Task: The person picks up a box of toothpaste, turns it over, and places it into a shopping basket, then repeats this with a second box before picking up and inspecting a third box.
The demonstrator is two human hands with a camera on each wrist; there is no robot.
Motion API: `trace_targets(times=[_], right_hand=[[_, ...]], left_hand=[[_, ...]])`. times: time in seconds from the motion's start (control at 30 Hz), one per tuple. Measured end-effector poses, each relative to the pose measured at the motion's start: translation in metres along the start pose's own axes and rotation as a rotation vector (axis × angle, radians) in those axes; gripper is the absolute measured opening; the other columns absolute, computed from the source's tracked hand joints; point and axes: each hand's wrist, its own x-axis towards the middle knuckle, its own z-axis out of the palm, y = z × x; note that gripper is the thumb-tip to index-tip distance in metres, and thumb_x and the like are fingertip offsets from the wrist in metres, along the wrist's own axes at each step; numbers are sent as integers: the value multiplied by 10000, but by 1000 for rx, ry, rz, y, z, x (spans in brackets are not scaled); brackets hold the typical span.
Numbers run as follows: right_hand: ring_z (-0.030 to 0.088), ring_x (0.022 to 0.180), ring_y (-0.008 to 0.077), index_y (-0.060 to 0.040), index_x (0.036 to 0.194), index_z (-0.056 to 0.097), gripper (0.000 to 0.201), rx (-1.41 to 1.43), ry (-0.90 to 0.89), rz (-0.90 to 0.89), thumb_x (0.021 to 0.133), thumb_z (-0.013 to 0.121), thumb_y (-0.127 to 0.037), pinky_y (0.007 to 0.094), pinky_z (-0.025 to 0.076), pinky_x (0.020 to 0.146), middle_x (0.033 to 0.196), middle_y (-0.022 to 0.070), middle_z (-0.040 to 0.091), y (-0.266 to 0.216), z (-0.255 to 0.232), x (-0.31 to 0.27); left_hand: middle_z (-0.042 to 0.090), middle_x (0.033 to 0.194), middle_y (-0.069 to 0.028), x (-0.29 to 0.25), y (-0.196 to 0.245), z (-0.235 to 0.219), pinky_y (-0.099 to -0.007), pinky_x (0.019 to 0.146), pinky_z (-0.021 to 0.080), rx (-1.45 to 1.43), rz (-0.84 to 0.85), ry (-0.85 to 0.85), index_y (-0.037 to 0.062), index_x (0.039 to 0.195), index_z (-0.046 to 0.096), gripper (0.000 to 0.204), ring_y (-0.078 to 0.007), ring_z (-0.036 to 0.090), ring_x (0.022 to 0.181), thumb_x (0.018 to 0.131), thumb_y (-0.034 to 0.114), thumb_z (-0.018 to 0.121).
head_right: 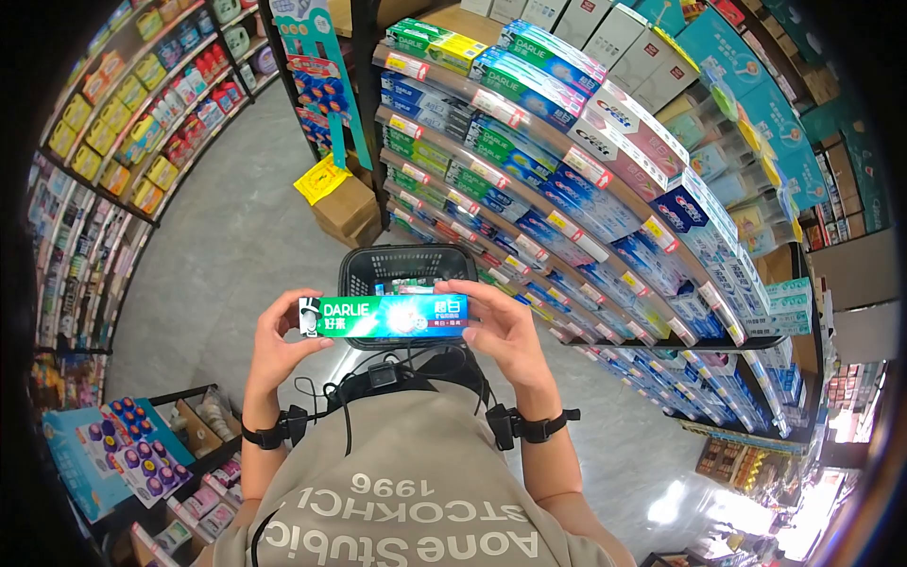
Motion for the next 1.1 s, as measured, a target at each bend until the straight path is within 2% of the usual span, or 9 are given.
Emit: trace_targets(times=[0.33, 0.83, 1.1], right_hand=[[551, 1358, 310, 39, 1424, 563, 547, 2, -35, -49, 893, 686, -3, 462, 446, 1140, 1466, 207, 578, 0, -2, 0], [521, 1391, 302, 28, 1497, 488, 642, 31, -8, -58, 903, 725, -31, 474, 419, 1168, 1503, 234, 536, -4, 3, -2], [559, 1347, 289, 27, 1492, 499, 624, 9, -35, -43, 921, 739, -51, 458, 454, 1137, 1490, 226, 551, -5, 1, -4]], left_hand=[[712, 1052, -7, 1, -2, -1, -257, 811, 516, -75, -16, -15, 38, 1270, 654, 601, -97, 675, 928, 723, 59, 902], [719, 1094, -25, 0, 2, -3, -279, 861, 524, -118, -10, -26, 19, 1300, 630, 606, -110, 689, 968, 749, 44, 883], [717, 1111, -36, -3, 2, -2, -285, 878, 535, -127, -11, -26, 13, 1312, 619, 602, -118, 694, 976, 768, 37, 876]])
